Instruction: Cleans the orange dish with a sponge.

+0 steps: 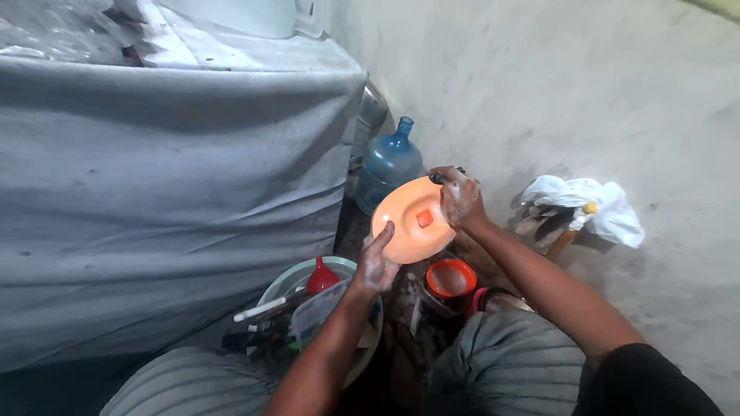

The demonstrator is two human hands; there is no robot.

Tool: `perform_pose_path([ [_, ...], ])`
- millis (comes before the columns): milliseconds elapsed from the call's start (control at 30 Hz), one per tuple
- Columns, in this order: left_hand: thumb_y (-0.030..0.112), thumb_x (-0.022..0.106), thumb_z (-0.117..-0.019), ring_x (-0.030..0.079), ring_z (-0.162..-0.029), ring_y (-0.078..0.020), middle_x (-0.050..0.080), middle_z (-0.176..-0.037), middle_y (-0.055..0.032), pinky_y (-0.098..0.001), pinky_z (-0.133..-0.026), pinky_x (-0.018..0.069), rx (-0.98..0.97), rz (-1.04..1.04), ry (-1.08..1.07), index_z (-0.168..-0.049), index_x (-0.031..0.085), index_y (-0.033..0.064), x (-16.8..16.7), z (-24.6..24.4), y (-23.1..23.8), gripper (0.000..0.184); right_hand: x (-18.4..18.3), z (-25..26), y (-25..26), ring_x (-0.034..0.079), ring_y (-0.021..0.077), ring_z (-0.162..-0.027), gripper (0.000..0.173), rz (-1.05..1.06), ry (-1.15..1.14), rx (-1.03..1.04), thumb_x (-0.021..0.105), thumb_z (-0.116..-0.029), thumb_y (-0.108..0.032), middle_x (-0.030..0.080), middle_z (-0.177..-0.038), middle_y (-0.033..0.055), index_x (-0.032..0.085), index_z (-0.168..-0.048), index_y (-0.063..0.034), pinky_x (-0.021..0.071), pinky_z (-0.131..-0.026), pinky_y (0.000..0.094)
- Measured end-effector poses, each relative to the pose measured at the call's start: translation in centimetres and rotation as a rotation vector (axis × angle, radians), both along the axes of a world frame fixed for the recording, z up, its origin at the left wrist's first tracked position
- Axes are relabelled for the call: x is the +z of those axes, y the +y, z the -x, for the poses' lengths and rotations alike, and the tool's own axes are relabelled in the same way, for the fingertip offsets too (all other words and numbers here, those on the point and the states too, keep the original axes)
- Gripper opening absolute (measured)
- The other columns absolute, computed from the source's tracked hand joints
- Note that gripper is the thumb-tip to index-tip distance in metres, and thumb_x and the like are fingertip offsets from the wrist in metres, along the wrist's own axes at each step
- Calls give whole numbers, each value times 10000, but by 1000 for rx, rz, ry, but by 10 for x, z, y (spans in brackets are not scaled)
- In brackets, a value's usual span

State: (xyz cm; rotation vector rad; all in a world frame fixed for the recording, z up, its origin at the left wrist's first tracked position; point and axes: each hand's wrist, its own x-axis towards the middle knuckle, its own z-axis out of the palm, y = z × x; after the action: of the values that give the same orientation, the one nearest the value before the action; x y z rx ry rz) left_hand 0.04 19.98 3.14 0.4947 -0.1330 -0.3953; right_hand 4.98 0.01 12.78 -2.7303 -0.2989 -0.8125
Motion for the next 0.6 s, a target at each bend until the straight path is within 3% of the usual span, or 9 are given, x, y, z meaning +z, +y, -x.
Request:
perform_pose_path([
  [100,390,463,-1078,678,-1118,-273,668,-1255,-141,-476,-933,584,30,91,-1,-1390,527,136,2,-5,2,408,-24,14,-2,641,250,-1267,432,-79,-147,67,379,-1018,-52,644,-1410,88,626,-1370,-83,532,-1043,476],
  [200,461,410,-1083,638,-1201,-288,632,-1334,-130,-508,-989,553,33,226,-39,-1426,513,161,3,-10,1,468,-48,18,3,464,323,-1449,478,3,-287,288,337,-1012,-178,571,-1471,184,615,-1347,20,355,-1218,532],
  [233,471,401,-1083,634,-1208,-290,626,-1343,-131,-511,-991,551,38,247,-43,-1434,505,168,4,-11,0,475,-52,20,9,437,333,-1466,483,50,-295,322,331,-1023,-223,581,-1464,178,638,-1318,5,266,-1241,589],
  [300,485,366,-1092,633,-1214,-276,623,-1353,-124,-496,-995,551,46,270,-39,-1444,499,174,6,-12,-2,488,-55,27,28,431,317,-1475,495,167,-281,336,319,-1050,-271,589,-1468,147,664,-1313,-31,211,-1251,621],
  [367,505,341,-1094,646,-1183,-211,646,-1311,-77,-430,-979,564,50,274,-63,-1410,530,186,6,-13,-5,488,-57,37,52,470,293,-1452,482,280,-251,343,347,-1058,-275,581,-1482,141,663,-1346,-52,257,-1253,582],
  [433,595,319,-1066,682,-1044,-116,698,-1155,6,-344,-854,599,75,243,-88,-1285,609,244,7,-12,-9,506,-53,45,79,471,253,-1454,443,391,-158,349,419,-1052,-243,550,-1517,132,627,-1392,-49,317,-1245,494],
  [500,740,248,-1002,682,-993,-57,705,-1112,74,-308,-786,602,102,238,-127,-1271,617,322,5,-11,-11,619,-40,46,98,388,231,-1510,479,474,-19,372,443,-1039,-198,471,-1585,126,536,-1483,-44,266,-1273,465],
  [567,870,206,-905,665,-1065,-74,690,-1181,88,-356,-817,598,58,269,-150,-1331,587,366,4,-10,-15,763,-22,38,106,351,245,-1527,504,523,104,417,469,-1029,-221,457,-1594,129,516,-1502,-50,181,-1291,497],
  [600,927,239,-845,657,-1104,-115,686,-1206,61,-410,-849,591,13,295,-154,-1336,593,354,4,-8,-20,834,-13,33,107,420,245,-1487,470,534,131,410,477,-1041,-274,533,-1536,110,579,-1453,-74,203,-1283,504],
])
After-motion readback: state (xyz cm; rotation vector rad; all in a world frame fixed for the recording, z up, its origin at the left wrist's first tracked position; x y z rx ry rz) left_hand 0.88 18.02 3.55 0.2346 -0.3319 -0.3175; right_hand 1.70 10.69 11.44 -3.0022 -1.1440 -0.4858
